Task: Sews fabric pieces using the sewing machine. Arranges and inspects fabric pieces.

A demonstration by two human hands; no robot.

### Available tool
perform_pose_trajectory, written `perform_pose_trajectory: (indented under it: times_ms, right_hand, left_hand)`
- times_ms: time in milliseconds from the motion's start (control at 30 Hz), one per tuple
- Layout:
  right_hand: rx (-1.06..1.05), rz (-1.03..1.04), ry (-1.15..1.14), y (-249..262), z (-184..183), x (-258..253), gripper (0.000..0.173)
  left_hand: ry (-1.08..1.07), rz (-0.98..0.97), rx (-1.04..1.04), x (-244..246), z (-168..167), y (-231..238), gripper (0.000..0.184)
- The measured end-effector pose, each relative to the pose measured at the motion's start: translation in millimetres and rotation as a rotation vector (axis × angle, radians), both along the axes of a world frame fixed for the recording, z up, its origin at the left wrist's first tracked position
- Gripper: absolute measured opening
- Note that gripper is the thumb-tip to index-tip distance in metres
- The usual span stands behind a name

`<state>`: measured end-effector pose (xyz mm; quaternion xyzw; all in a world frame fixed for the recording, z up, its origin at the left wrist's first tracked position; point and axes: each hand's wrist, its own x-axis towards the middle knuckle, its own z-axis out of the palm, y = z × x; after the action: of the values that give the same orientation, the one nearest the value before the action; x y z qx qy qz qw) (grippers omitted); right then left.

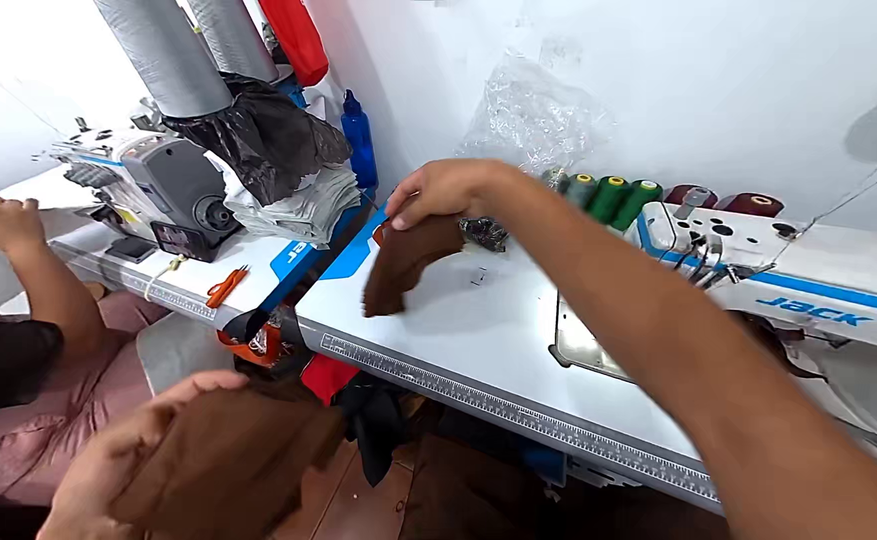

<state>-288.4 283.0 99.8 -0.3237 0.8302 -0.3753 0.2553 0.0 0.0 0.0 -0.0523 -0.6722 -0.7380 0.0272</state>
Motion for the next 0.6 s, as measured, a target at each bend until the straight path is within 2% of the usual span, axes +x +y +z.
perform_pose_trajectory:
  times_ms: [67, 133, 167, 233, 267, 333, 433, 500, 567, 600]
  right_hand:
    - [-0.131, -0.027, -0.102, -23, -38, -19, 0.034]
    - [-0.237, -0.029, -0.176, -38, -92, -32, 0.035]
    - [-0.266, -0.031, -0.19, -41, -122, -37, 0.036]
    - [-0.262, -0.088, -0.14, -40, -177, -37, 0.043]
    - [-0.22, -0.115, -0.073, -35, -195, -35, 0.048]
    - [-0.098, -0.164, 0.102, -19, -201, -27, 0.052]
    - [0.129, -0.419, 0.433, 21, -180, -7, 0.046]
    - [0.268, -0.568, 0.482, 43, -188, -3, 0.046]
    - [0.362, -0.626, 0.495, 52, -210, -10, 0.03]
    - [0.34, -0.638, 0.515, 52, -216, -16, 0.023]
  left_hand:
    - [-0.147, 0.039, -0.105, 13, 3, 8, 0.031]
    - [-0.334, 0.222, -0.175, 18, 27, 44, 0.02]
    - [-0.305, 0.217, -0.145, 22, 21, 46, 0.015]
    - [-0.133, -0.181, -0.17, 19, -18, -5, 0.028]
    - [-0.075, -0.26, -0.216, 17, -29, -16, 0.031]
    - [-0.042, -0.273, -0.324, 14, -35, -21, 0.027]
    - [-0.075, -0.263, -0.494, 9, -36, -17, 0.031]
    - [-0.102, -0.269, -0.588, 6, -40, -14, 0.028]
    - [-0.129, -0.254, -0.683, 6, -45, -12, 0.027]
    - [-0.14, -0.233, -0.728, 6, -48, -11, 0.027]
